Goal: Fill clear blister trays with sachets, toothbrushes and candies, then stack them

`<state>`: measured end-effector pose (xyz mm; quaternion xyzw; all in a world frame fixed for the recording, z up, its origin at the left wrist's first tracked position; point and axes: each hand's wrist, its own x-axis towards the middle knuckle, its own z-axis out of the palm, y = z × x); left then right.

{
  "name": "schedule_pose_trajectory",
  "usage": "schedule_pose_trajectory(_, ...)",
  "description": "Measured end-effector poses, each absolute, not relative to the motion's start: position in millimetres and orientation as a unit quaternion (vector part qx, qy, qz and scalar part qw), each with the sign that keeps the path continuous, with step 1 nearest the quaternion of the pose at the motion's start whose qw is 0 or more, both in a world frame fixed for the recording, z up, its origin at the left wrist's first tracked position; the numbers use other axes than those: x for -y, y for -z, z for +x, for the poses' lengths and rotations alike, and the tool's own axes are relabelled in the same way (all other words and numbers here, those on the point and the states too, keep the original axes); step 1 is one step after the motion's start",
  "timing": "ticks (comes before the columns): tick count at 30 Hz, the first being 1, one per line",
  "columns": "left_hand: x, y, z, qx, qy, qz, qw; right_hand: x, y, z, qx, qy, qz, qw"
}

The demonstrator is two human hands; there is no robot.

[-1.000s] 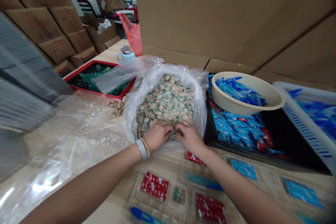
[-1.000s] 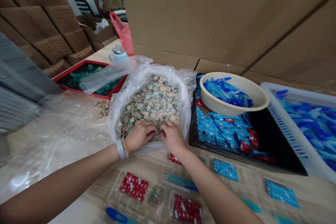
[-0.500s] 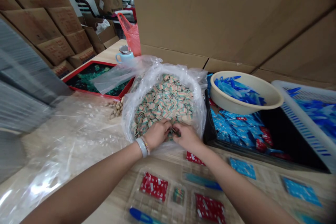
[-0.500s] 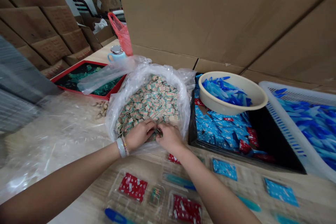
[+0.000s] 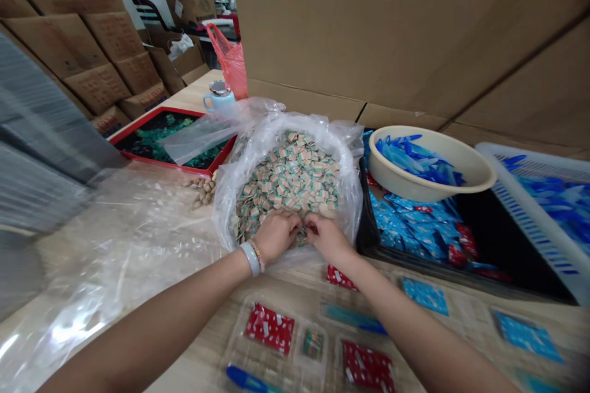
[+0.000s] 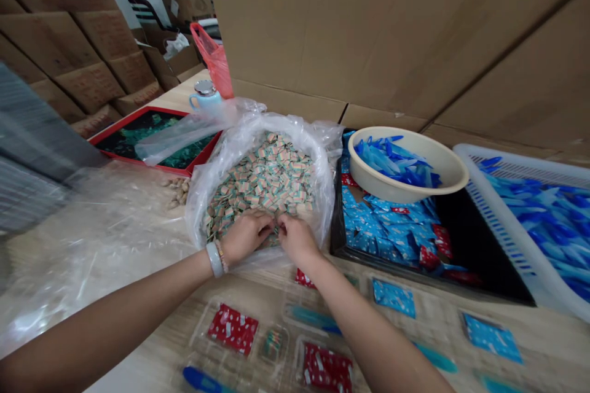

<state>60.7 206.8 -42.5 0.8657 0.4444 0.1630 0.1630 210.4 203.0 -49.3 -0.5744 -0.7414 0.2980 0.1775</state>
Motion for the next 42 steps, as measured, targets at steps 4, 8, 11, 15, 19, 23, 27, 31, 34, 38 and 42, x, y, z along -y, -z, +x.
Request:
schedule_pose_trajectory(4,-204,46,63,-0.456,-0.175,0.847,0.209,-201,50,208,0.729,-0.328,-0.569,0.194)
schedule_pose_trajectory(8,-203,44,63,-0.461,-0.161,0.848,0.207,-196,47,207,0.732,-0.319,-0.579,0.162)
schedule_pose_trajectory(11,-202,40,62,-0.465,-0.140,0.859,0.165,-192,44,205,0.757,-0.260,-0.583,0.138)
schedule_pose_trajectory(15,-199,39,63,-0.471,-0.138,0.863,0.118,-189,45,201,0.768,-0.211,-0.593,0.118)
schedule_pose_trajectory(19,-196,40,66,-0.499,-0.138,0.846,0.130,-190,46,198,0.755,-0.210,-0.609,0.121)
schedule_pose_trajectory(23,-205,34,63,-0.496,-0.155,0.840,0.157,-192,48,204,0.751,-0.204,-0.612,0.143)
schedule_pose_trajectory(27,-222,28,65,-0.518,-0.130,0.833,0.143,-197,50,217,0.758,-0.208,-0.602,0.139)
schedule_pose_trajectory(31,-225,32,78,-0.528,-0.089,0.839,0.097,-198,49,223,0.766,-0.217,-0.594,0.114)
schedule_pose_trajectory(34,-219,35,84,-0.510,-0.074,0.853,0.082,-197,48,225,0.768,-0.236,-0.582,0.126)
schedule_pose_trajectory(38,-210,32,84,-0.496,-0.068,0.861,0.083,-195,48,228,0.779,-0.252,-0.552,0.162)
schedule_pose_trajectory(42,-208,28,83,-0.498,-0.071,0.855,0.126,-193,48,225,0.785,-0.272,-0.526,0.180)
